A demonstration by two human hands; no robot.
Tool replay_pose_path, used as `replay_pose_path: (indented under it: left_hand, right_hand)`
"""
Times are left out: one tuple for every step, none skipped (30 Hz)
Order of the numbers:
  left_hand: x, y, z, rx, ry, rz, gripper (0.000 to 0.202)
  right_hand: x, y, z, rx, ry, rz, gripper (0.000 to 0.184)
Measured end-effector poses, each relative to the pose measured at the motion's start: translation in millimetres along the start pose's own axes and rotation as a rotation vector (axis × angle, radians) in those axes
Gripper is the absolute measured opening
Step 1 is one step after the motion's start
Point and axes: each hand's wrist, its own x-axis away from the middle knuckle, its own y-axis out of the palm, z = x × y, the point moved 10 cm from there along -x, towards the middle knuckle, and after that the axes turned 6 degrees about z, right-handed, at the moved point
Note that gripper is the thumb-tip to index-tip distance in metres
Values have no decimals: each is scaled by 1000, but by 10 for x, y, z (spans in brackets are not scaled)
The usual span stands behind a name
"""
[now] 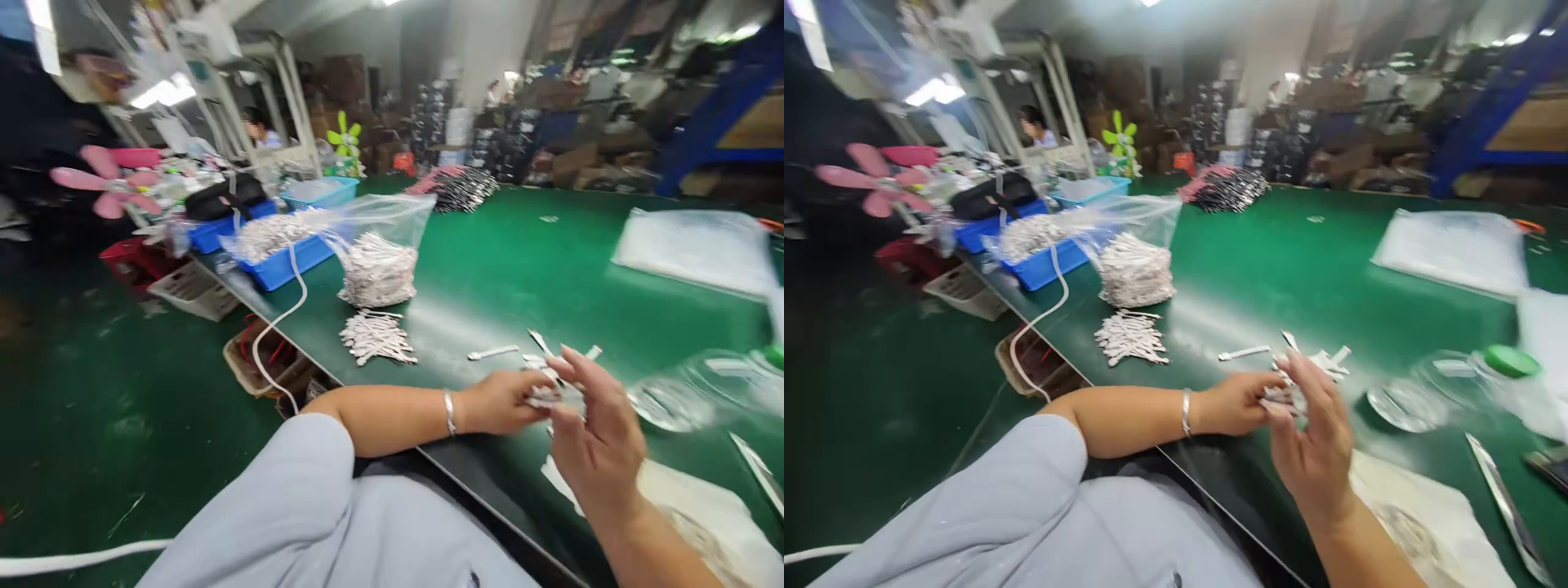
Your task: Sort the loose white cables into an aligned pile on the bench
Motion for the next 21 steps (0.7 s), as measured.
replay_pose_path:
  left_hand:
    - [-2,-30,1,9,-3,20,28]
    - [-12,-69,2,21,-1,45,27]
    - [-29,-107,-7,35,-7,66,22]
    - [-49,-142,-16,56,-12,83,19]
    - [-67,-162,-11,80,-5,85,17]
    - [-82,-180,3,108,5,83,16]
    - [-92,-191,26,138,16,75,16]
    - [-95,-198,55,172,26,64,18]
    - [-93,-210,83,207,32,59,21]
    - [-88,-223,107,238,31,58,24]
    - [-82,-236,122,267,24,62,27]
    - [-76,-245,129,291,13,67,28]
    - [-72,-246,130,312,1,68,29]
    - [-71,-244,126,333,-11,68,29]
    - [-72,-237,117,354,-26,64,30]
    - [-75,-231,105,377,-44,60,30]
    - [-79,-232,93,402,-62,61,31]
    - [-83,-243,86,429,-80,66,31]
    - [-85,-264,83,458,-97,76,31]
    - [-84,-295,85,491,-113,91,30]
    - [-81,-337,91,534,-129,113,29]
  right_hand:
    - [-34,-19,-44,-21,-27,33,48]
    - [-62,3,-42,-24,-20,28,43]
    - [-82,58,-10,-22,11,-8,41]
    - [-88,121,43,-40,60,-56,43]
    - [-82,174,106,-94,125,-96,48]
    - [-66,223,147,-149,176,-136,52]
    - [-48,249,180,-198,223,-157,56]
    - [-36,248,207,-237,263,-155,58]
    - [-30,221,234,-257,295,-130,59]
    - [-30,174,273,-259,329,-85,59]
    - [-28,121,325,-254,366,-35,59]
    - [-24,72,390,-248,407,12,59]
    - [-17,38,463,-246,448,47,58]
    - [-7,25,541,-250,490,64,58]
    - [5,29,619,-259,529,66,58]
    - [19,46,695,-272,568,55,59]
    - [38,74,765,-290,609,36,60]
    - [62,113,824,-316,655,8,63]
    - [92,166,867,-360,705,-28,66]
    - [130,235,888,-423,761,-73,69]
    - [178,325,880,-505,821,-136,72]
